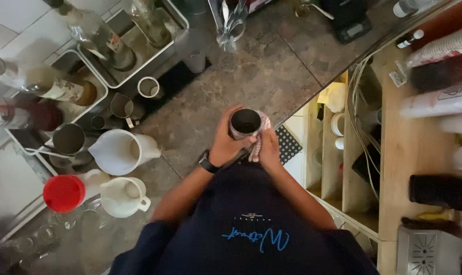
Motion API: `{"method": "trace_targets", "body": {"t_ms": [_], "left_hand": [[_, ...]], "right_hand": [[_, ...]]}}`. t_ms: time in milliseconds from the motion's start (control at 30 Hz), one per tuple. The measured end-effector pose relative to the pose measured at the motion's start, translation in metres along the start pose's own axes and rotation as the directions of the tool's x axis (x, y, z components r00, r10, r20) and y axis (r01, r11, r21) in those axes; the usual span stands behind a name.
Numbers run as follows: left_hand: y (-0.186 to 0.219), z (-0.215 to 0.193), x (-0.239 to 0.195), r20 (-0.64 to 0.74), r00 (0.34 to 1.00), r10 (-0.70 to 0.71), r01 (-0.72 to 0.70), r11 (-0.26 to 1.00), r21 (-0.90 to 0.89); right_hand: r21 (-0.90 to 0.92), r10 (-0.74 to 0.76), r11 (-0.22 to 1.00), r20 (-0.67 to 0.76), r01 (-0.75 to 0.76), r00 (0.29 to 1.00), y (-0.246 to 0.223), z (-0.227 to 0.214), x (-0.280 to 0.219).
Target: Cleaning a metal shaker and wiping down the service counter at a coffee station.
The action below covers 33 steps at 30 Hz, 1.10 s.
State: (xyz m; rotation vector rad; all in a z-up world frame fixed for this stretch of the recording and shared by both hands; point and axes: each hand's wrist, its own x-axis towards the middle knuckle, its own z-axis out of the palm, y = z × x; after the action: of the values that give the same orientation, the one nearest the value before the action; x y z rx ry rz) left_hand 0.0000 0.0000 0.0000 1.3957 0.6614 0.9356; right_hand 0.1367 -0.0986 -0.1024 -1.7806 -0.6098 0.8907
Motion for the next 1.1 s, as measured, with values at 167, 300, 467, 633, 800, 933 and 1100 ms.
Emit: {"method": "trace_targets", "body": {"t_ms": [167,300,467,633,800,933,1100], "left_hand": [[-0.016,0.005,-0.003,0.033,0.998,0.053,-0.051,0.996,-0.071],[0.011,0.008,0.007,0.002,0.993,0.121,-0.121,0.993,-0.017],[-0.003,0.022,-0.005,0.125,0.992,-0.01,0.016,0.999,-0.045],[-0.003,0.021,-0.001,0.204,0.979,-0.014,0.035,0.994,-0.103],[0.002,0.016,0.007,0.078,0.996,0.031,-0.024,0.996,-0.087],[0.012,0.02,0.003,0.054,0.998,0.021,-0.017,0.997,-0.082],[0.015,0.022,-0.003,0.163,0.987,0.01,0.014,0.989,-0.144]], "right_hand": [[0.108,-0.254,0.962,0.035,0.249,0.967,-0.111,0.0,-0.036],[0.344,-0.485,0.831,0.063,0.437,0.872,-0.091,-0.002,-0.036],[0.338,0.238,0.918,-0.048,-0.209,0.97,-0.046,0.002,-0.01],[0.606,0.473,0.708,-0.025,-0.363,0.881,-0.067,-0.007,-0.006],[0.203,-0.053,0.977,-0.067,0.065,0.996,-0.078,-0.012,-0.034],[0.276,-0.253,0.923,-0.086,0.267,0.964,-0.023,-0.004,-0.01],[0.565,0.571,0.698,-0.07,-0.44,0.818,-0.058,-0.011,0.025]]}}
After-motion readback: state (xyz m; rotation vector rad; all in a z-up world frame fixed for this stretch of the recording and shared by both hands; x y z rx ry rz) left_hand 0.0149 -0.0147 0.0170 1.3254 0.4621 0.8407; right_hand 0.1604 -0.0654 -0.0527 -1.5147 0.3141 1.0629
